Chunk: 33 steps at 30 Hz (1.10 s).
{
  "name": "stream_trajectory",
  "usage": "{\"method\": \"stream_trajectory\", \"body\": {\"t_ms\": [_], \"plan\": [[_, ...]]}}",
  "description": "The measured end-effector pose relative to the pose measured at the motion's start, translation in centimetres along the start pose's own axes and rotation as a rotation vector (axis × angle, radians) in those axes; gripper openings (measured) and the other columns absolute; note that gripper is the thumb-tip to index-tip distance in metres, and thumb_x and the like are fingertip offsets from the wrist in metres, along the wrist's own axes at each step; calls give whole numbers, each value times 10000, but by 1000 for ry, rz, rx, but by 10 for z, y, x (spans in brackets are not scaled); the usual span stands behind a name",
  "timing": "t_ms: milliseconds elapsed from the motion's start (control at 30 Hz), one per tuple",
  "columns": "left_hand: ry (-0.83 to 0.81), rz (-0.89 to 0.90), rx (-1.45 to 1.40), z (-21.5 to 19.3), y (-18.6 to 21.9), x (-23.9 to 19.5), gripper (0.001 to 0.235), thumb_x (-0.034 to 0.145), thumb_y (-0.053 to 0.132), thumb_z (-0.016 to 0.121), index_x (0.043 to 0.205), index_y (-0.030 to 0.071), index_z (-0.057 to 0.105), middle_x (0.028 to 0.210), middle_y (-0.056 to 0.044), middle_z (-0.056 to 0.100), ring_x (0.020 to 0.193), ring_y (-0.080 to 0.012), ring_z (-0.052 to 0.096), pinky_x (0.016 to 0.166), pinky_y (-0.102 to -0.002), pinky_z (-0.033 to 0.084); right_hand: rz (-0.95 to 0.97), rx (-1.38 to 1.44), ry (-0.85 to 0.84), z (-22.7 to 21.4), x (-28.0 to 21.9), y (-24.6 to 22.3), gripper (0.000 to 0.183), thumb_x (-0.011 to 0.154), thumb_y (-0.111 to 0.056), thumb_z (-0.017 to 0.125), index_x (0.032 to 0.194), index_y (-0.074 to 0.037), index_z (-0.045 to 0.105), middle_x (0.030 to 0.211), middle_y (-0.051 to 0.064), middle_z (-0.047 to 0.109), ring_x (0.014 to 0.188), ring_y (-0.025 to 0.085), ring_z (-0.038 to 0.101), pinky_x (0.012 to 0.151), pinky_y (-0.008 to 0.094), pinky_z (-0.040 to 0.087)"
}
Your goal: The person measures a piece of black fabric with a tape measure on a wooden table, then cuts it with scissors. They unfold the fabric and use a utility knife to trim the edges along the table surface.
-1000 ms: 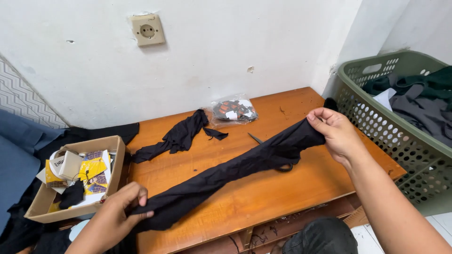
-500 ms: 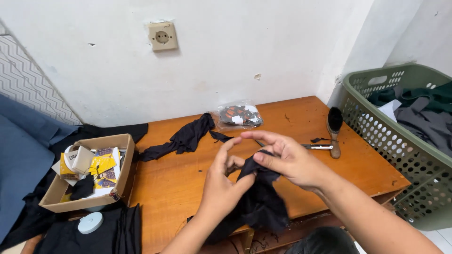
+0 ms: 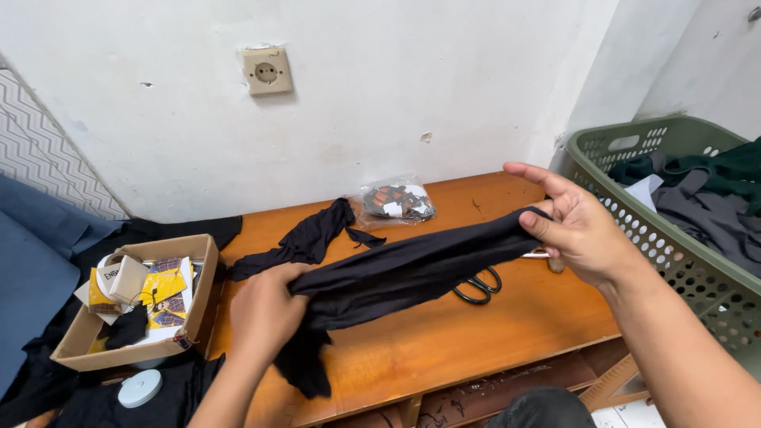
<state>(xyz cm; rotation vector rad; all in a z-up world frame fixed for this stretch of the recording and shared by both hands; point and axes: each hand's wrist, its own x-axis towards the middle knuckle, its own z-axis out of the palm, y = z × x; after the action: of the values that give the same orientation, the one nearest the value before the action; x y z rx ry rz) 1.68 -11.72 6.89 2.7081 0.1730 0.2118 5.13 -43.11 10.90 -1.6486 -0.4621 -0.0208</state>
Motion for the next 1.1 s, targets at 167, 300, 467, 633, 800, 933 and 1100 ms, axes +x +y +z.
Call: {"method": "stream_trajectory", "body": {"t_ms": [167, 300, 467, 633, 800, 933, 1100], "plan": [[-130, 21, -638, -2, -29, 5, 95, 734, 90, 606, 664, 101, 545, 642, 17, 493, 637, -89, 443, 612, -201, 313, -19, 17, 34, -13, 6, 13, 559, 791, -180, 529, 1302, -64, 336, 611, 20, 628, 298, 113, 501, 235, 200, 401], [-171, 50, -525, -12, -18, -6, 79, 700, 164, 628, 688, 120, 563, 651, -10, 487, 581, -107, 415, 523, -227, 324, 109, -106, 159, 5, 9, 2, 479, 797, -185, 511, 1263, -122, 421, 619, -2, 596, 577, 114, 591, 169, 199, 120], [81, 118, -43, -14, -25, -11, 477, 613, 614, 555, 921, 251, 560, 835, -1, 436, 999, -201, 368, 904, -368, 196, 49, -50, 154, -2, 16, 20, 400, 817, -132, 523, 1208, -61, 480, 700, 71, 621, 591, 153, 597, 533, 210, 445], [576, 229, 299, -16, -48, -7, 41, 689, 286, 635, 720, 271, 613, 637, 97, 552, 851, -165, 511, 908, -461, 189, 74, -161, 235, 4, 11, -2, 226, 851, -110, 493, 1061, -55, 556, 720, 111, 560, 435, 187, 480, 420, 235, 324], [530, 171, 255, -39, -64, -12, 55, 716, 308, 631, 721, 350, 666, 627, 125, 534, 847, -109, 539, 913, -383, 193, -63, -105, 259, -31, 15, 20, 89, 850, -86, 560, 901, -44, 620, 714, 27, 570, 619, 73, 506, 525, 159, 400], [117, -208, -795, -79, -35, -39, 175, 670, -72, 636, 835, -53, 691, 909, -90, 643, 857, -146, 541, 763, -249, 426, -68, -160, 299, -44, 9, 13, 70, 848, -79, 569, 888, -40, 610, 778, 56, 588, 713, 121, 544, 597, 196, 426], [109, -86, -939, -71, -71, -29, 205, 802, 0, 557, 679, -157, 609, 840, -135, 620, 774, -193, 525, 658, -331, 459, -52, -185, 327, -46, 14, 14, 64, 842, -75, 582, 891, -39, 603, 802, 76, 593, 753, 138, 556, 622, 210, 432]]}}
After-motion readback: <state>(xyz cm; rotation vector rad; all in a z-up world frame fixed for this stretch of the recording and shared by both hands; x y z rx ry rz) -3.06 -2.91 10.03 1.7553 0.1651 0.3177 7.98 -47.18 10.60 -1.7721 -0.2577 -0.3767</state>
